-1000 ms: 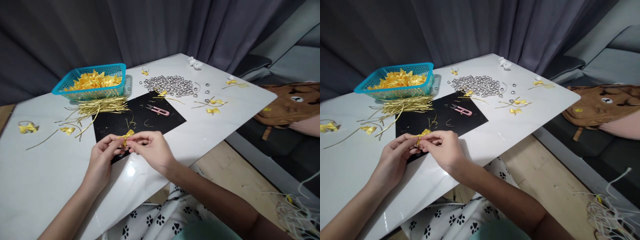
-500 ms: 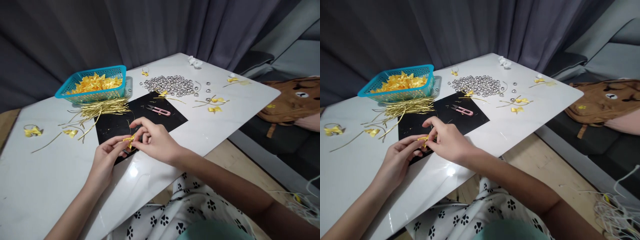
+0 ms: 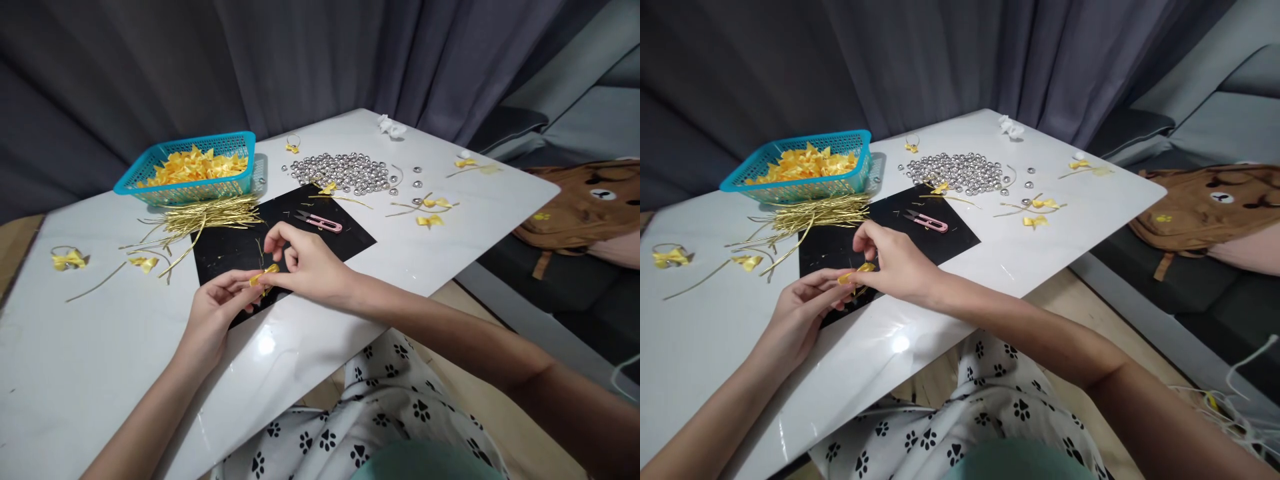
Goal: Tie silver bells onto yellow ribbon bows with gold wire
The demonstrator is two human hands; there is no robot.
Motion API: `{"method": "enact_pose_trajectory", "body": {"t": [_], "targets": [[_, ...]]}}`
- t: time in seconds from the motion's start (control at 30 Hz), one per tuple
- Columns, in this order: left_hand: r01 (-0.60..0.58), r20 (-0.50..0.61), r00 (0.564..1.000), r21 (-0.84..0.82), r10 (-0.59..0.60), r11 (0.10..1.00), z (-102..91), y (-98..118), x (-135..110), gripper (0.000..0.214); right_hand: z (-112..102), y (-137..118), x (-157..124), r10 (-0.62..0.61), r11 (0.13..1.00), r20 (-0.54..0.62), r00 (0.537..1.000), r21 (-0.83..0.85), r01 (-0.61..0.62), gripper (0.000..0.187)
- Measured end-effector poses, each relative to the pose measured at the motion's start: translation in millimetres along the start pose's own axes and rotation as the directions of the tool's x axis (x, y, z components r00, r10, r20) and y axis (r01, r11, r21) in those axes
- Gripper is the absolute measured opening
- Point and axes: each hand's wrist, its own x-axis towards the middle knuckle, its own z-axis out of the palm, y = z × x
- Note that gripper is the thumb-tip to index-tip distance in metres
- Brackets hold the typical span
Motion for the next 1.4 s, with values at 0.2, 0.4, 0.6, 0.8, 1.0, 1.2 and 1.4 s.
{"method": "enact_pose_trajectory", "body": {"t": [0.2, 0.4, 0.6, 0.8, 1.0, 1.2, 1.4], "targets": [[0.044, -0.002, 0.999, -0.122, -0.044, 0.992, -3.8, 2, 0, 0.015, 7, 2, -8, 0.001, 0.998, 0.004, 1.000, -0.067, -0.001, 0.015], [0.083, 0.006, 0.997, -0.086, -0.083, 0.993, -1.7, 2, 1, 0.019, 11, 4, -10, -0.147, 0.973, 0.017, 0.989, -0.176, 0.148, 0.010], [0.119, 0.041, 0.992, -0.089, -0.116, 0.989, -1.3, 2, 3, 0.020, 12, 8, -11, -0.177, 0.967, 0.020, 0.984, -0.181, 0.178, 0.015], [0.094, -0.004, 0.996, -0.088, -0.094, 0.992, 1.9, 5, 0, 0.028, 12, 4, -11, -0.056, 0.996, 0.028, 0.998, -0.072, 0.058, 0.006], [0.059, -0.053, 0.996, -0.133, -0.067, 0.989, 3.8, 0, 1, 0.030, 7, -1, -8, 0.284, 0.908, 0.167, 0.944, 0.270, -0.321, 0.024], [0.009, -0.062, 0.998, -0.155, -0.019, 0.988, 2.0, -4, 2, 0.029, 1, -4, -9, 0.262, 0.939, 0.190, 0.946, 0.178, -0.296, 0.022], [-0.014, -0.139, 0.990, -0.150, -0.007, 0.989, 0.3, -5, 4, 0.032, -11, -2, -8, 0.068, 0.981, 0.102, 0.992, -0.190, -0.047, 0.005]]}}
